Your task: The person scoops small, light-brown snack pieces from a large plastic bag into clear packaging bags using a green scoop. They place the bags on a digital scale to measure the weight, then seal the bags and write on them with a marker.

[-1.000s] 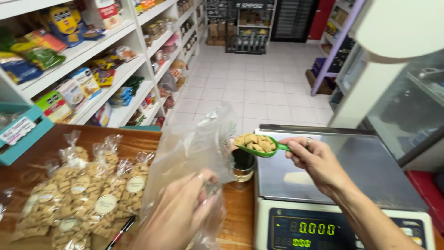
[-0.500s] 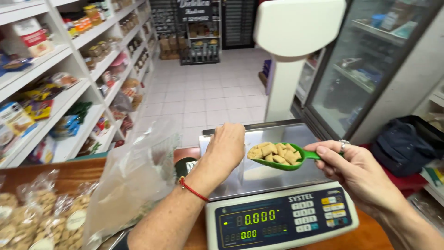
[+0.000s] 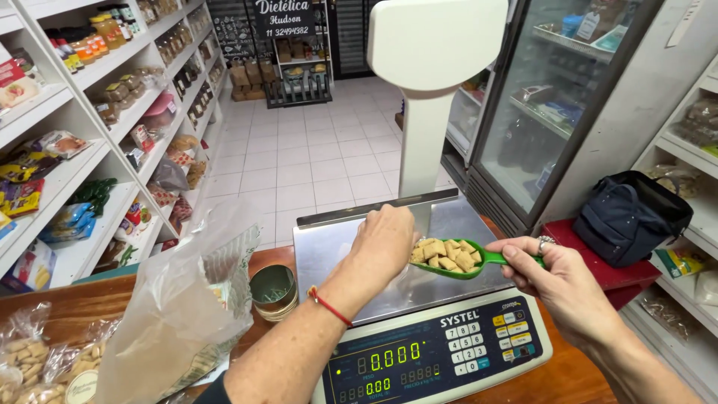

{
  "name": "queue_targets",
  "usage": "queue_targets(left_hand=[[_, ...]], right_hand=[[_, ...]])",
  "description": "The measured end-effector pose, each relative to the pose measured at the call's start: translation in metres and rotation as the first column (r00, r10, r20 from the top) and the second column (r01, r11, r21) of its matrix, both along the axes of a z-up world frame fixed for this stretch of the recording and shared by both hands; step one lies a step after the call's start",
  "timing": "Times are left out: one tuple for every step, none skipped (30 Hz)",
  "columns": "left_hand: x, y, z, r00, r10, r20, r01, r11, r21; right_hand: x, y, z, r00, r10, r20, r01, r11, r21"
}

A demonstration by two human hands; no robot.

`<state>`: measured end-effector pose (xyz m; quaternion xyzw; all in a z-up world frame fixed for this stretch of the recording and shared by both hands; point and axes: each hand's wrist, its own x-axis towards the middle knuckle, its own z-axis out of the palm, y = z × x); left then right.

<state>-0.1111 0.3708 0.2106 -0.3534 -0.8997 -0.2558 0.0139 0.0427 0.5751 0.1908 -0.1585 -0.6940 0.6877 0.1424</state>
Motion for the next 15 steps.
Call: queue_targets(left_hand=[[0.002,0.001,-0.005,0.997,-0.016,-0.08,0.017,1.0,0.011],[0.003,0.003,-0.004,0.997,-0.021,-0.079,0.022,1.0,0.009],[0.004,0.004,-0.003,0.994,-0.048,-0.102,0.048,0.999,-0.007],[0.005,0.005,-0.002,0.989,-0.076,-0.124,0.074,0.997,-0.023],[0.005,0.008,0.0,0.989,-0.077,-0.126,0.074,0.997,-0.023],[0.005,0.011,0.001,0.993,-0.062,-0.099,0.059,0.998,-0.033],[0.005,0.012,0.001,0.997,-0.04,-0.069,0.038,0.998,-0.042],[0.005,0.011,0.003,0.997,-0.035,-0.067,0.032,0.999,-0.041],[0.005,0.011,0.006,0.996,-0.059,-0.064,0.058,0.998,-0.026],[0.004,0.012,0.009,0.995,-0.083,-0.062,0.083,0.997,-0.01],[0.006,0.013,0.019,0.994,-0.084,-0.064,0.083,0.997,-0.008],[0.007,0.015,0.028,0.998,-0.068,-0.01,0.068,0.996,-0.062],[0.009,0.016,0.036,0.998,-0.048,0.048,0.053,0.992,-0.116],[0.001,0.017,0.036,0.998,-0.047,0.05,0.052,0.992,-0.115],[-0.008,0.019,0.036,0.999,-0.037,0.011,0.038,0.992,-0.123]], right_hand=[[0.0,0.0,-0.002,1.0,-0.008,0.001,0.008,1.0,0.019],[0.0,-0.001,-0.002,1.0,-0.013,0.002,0.013,1.0,0.017],[-0.001,-0.002,-0.002,1.0,-0.004,0.008,0.004,1.0,-0.009],[-0.002,-0.003,-0.002,1.0,0.005,0.014,-0.005,0.999,-0.035],[-0.004,-0.005,0.0,1.0,0.005,0.012,-0.004,0.999,-0.036],[-0.006,-0.008,0.002,1.0,0.007,0.02,-0.006,1.0,-0.004],[-0.009,-0.011,0.004,0.999,0.014,0.03,-0.015,0.999,0.028],[-0.013,-0.015,0.012,0.999,0.02,0.032,-0.021,0.999,0.029],[-0.018,-0.019,0.019,0.998,0.04,0.05,-0.05,0.977,0.207],[-0.022,-0.022,0.027,0.996,0.057,0.071,-0.079,0.922,0.378],[-0.028,-0.025,0.037,0.996,0.056,0.069,-0.078,0.922,0.379],[-0.035,-0.028,0.047,0.993,0.087,0.076,-0.114,0.845,0.522],[-0.04,-0.032,0.056,0.989,0.116,0.093,-0.148,0.746,0.649],[-0.052,-0.033,0.066,0.989,0.117,0.095,-0.15,0.746,0.649],[-0.063,-0.033,0.077,0.981,0.112,0.16,-0.195,0.608,0.769]])
